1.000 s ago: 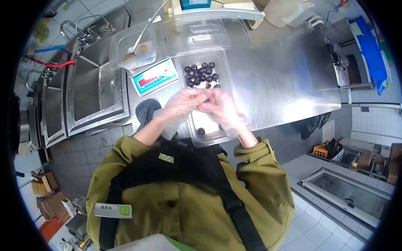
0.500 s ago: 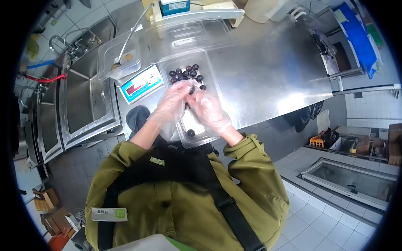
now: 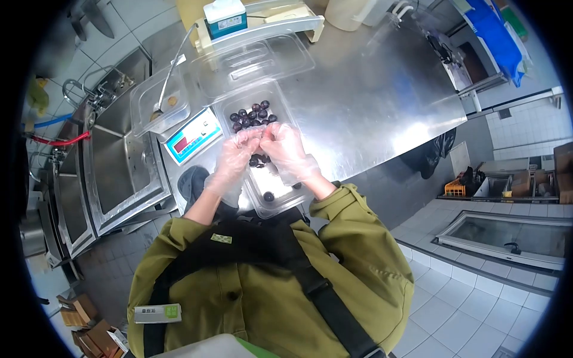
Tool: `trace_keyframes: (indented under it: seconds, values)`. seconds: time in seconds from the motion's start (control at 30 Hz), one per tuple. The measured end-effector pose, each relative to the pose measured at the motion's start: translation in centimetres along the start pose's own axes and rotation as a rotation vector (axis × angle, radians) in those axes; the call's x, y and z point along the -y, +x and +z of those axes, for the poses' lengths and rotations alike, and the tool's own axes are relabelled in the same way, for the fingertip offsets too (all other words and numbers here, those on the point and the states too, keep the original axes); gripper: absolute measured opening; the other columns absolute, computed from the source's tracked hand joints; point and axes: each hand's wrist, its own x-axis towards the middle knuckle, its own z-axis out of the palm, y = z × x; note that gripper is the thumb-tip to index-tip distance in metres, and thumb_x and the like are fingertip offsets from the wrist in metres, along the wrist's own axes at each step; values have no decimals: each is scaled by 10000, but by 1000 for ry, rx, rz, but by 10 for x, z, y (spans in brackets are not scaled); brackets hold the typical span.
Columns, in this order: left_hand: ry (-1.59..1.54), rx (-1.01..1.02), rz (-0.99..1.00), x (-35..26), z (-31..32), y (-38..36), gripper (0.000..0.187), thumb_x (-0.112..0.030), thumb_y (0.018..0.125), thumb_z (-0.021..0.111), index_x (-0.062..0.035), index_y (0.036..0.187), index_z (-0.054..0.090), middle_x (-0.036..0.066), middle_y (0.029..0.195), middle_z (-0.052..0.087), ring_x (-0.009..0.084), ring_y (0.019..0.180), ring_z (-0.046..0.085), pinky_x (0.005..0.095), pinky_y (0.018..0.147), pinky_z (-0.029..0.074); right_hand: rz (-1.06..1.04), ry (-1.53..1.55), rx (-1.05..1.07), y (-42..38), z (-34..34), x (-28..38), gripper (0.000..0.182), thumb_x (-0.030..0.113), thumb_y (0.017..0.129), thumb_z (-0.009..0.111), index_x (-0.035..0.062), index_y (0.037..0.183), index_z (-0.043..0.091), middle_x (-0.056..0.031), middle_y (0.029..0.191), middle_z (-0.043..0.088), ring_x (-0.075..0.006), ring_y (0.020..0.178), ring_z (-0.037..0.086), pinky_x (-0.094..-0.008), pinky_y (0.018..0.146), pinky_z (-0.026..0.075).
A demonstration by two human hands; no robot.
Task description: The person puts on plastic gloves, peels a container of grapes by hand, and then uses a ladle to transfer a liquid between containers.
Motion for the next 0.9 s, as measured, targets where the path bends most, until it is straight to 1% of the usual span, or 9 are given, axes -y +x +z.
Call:
trace_keyframes:
  seconds: [0.17, 0.27, 0.3, 0.4, 0.43, 0.53, 0.67, 0.77, 0.9]
  values:
    - [-249, 36, -29, -20, 2, -9, 285, -189, 903, 535, -3, 1119, 521, 74, 1000, 594, 150, 856, 583, 241, 740, 468, 20, -85, -177, 13, 2, -25, 128, 108, 735, 565, -1, 696, 620, -184, 607, 575, -269, 548, 585, -361, 555, 456]
    - [-422, 22, -46, -13, -7, -6, 285, -226, 920, 504, -22, 1118, 504, 60, 1004, 574, 140, 822, 552, 221, 747, 447, -44, -129, 111, 2, -6, -33, 216, 177, 811, 575, -5, 717, 644, -87, 519, 531, -105, 512, 512, -299, 514, 441]
    - [-406, -18, -78, -6, -13, -3, 250, -196, 926, 488, -31, 1113, 513, 54, 1007, 565, 133, 810, 529, 229, 760, 441, -12, -136, 78, -3, -13, -10, 182, 164, 834, 585, 2, 789, 654, -57, 598, 581, -81, 570, 527, -265, 540, 445]
    - [-404, -72, -44, 7, -3, 1, 228, -177, 923, 490, -50, 1110, 519, 54, 1005, 572, 126, 846, 542, 238, 789, 444, -34, 354, -52, -14, -5, 12, 133, 104, 825, 594, -3, 891, 638, -29, 714, 618, -66, 634, 534, -236, 580, 452]
    - [-430, -65, -69, 5, 5, -1, 223, -176, 907, 526, -50, 1091, 532, 43, 1009, 583, 125, 883, 553, 250, 811, 451, 33, 383, 3, -13, -4, 10, 165, 61, 812, 602, -27, 951, 604, -24, 786, 623, -60, 681, 548, -220, 609, 458]
    - [-324, -85, 26, 12, 9, 0, 244, -195, 886, 566, -37, 1071, 541, 42, 1026, 587, 132, 901, 563, 269, 817, 462, 18, 378, 24, -10, 1, 5, 143, 53, 808, 602, -42, 914, 596, -44, 775, 624, -61, 686, 563, -219, 604, 464]
    - [-237, -79, -20, 0, 11, -4, 270, -239, 881, 576, -19, 1038, 581, 52, 1035, 594, 126, 869, 570, 273, 805, 467, 47, 446, 56, -11, -4, 13, 95, 30, 800, 581, -39, 865, 590, -50, 775, 629, -76, 655, 580, -222, 572, 469]
    - [-186, -11, -120, 0, 1, 0, 342, -284, 894, 551, -17, 1108, 564, 53, 1033, 602, 123, 836, 575, 257, 777, 464, 9, 432, 40, -2, 6, -17, 39, 12, 785, 560, -16, 806, 577, -46, 707, 609, -68, 607, 551, -223, 546, 450]
    - [-71, 75, -130, 3, -5, 13, 397, -314, 898, 538, -14, 1158, 540, 48, 993, 615, 115, 775, 577, 243, 731, 455, -110, 79, -43, -8, -3, 12, 63, 1, 776, 525, -2, 713, 529, -75, 674, 603, -102, 611, 590, -260, 558, 475]
